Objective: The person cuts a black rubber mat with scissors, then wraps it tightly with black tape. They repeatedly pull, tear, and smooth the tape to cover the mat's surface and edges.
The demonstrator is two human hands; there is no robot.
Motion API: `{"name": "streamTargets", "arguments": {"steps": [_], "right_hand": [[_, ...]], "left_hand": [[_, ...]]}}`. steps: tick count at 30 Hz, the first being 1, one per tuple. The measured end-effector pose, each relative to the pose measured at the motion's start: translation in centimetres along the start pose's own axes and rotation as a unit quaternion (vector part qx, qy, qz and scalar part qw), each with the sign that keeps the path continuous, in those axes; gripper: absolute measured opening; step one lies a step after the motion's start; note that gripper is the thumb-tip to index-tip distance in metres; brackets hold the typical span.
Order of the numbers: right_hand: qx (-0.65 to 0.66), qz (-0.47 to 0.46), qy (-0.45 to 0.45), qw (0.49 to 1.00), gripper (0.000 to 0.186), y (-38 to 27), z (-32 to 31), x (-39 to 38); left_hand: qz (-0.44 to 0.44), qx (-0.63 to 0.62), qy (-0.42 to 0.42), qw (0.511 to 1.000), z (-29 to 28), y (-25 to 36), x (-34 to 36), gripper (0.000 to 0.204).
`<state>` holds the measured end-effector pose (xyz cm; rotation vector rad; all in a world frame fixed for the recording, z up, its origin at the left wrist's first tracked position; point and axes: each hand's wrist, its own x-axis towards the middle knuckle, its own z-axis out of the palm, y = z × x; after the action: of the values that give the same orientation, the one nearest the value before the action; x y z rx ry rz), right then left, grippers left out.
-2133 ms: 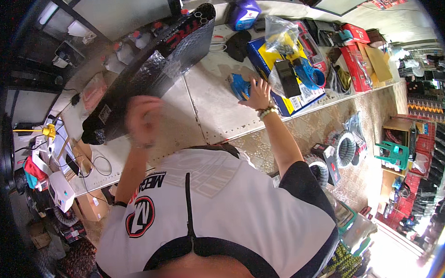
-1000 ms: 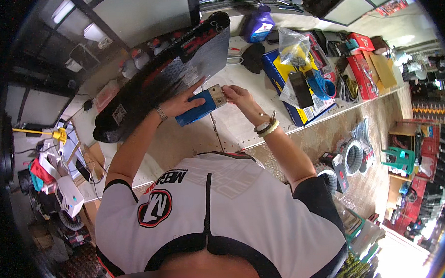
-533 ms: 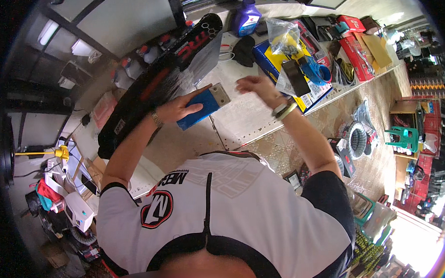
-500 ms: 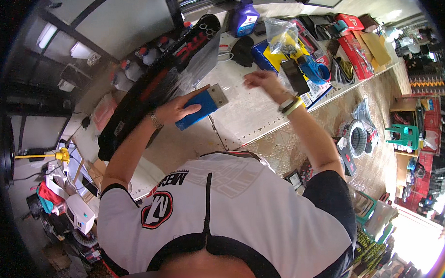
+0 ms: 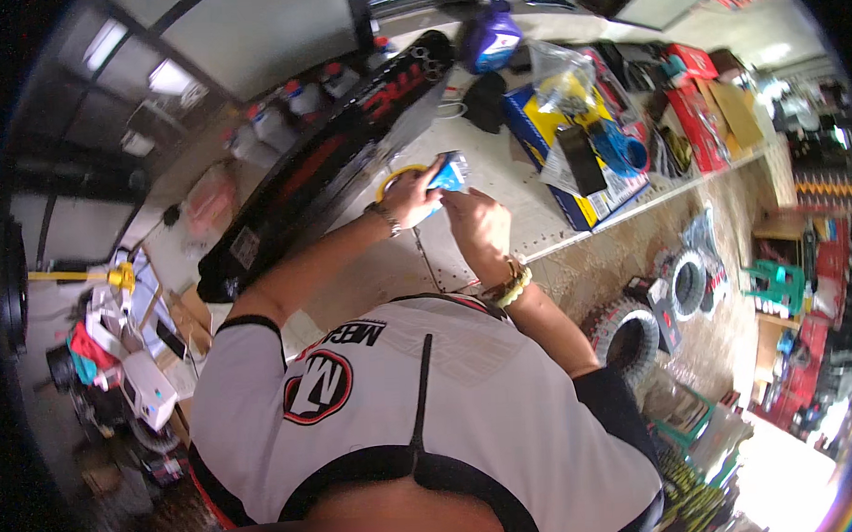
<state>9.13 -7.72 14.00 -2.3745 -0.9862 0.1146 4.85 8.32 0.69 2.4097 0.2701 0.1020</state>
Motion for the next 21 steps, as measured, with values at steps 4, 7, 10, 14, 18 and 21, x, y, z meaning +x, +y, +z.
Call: {"name": "streamTargets", "arguments": {"steps": [4,7,10,14,18,21], "right_hand": [[0.161,0.003,0.033,0.986,0.013,-2.5,-1.0,-0.5],[0.212,-0.122,0.001,0.970,0.013,-4.3,-2.5,-1.1],[0.439,0.106,-0.145,0.880,0.009,-4.4,-3.4,1.9],[0.640,0.028,-0.290,0.711,0.039,-1.9,-1.9,1.9],[0.744,0.059,-0.417,0.519,0.048,-4.4,1.7,3.1],[0.798,0.119,-0.416,0.420,0.049,-7.4,2.3,3.8]], "left_hand": [[-0.082,0.065,-0.019,0.994,2.5,-1.2,0.9,0.074],[-0.167,-0.177,-0.010,0.970,4.5,-2.5,3.1,0.073],[-0.004,0.131,-0.087,0.988,6.0,-3.2,-0.4,0.074],[0.152,0.226,-0.061,0.960,2.1,-4.8,-4.1,0.079],[0.237,0.100,0.017,0.966,-6.2,-5.2,-8.7,0.048],[0.112,-0.053,0.132,0.983,-12.7,-3.0,-17.2,0.039]]}}
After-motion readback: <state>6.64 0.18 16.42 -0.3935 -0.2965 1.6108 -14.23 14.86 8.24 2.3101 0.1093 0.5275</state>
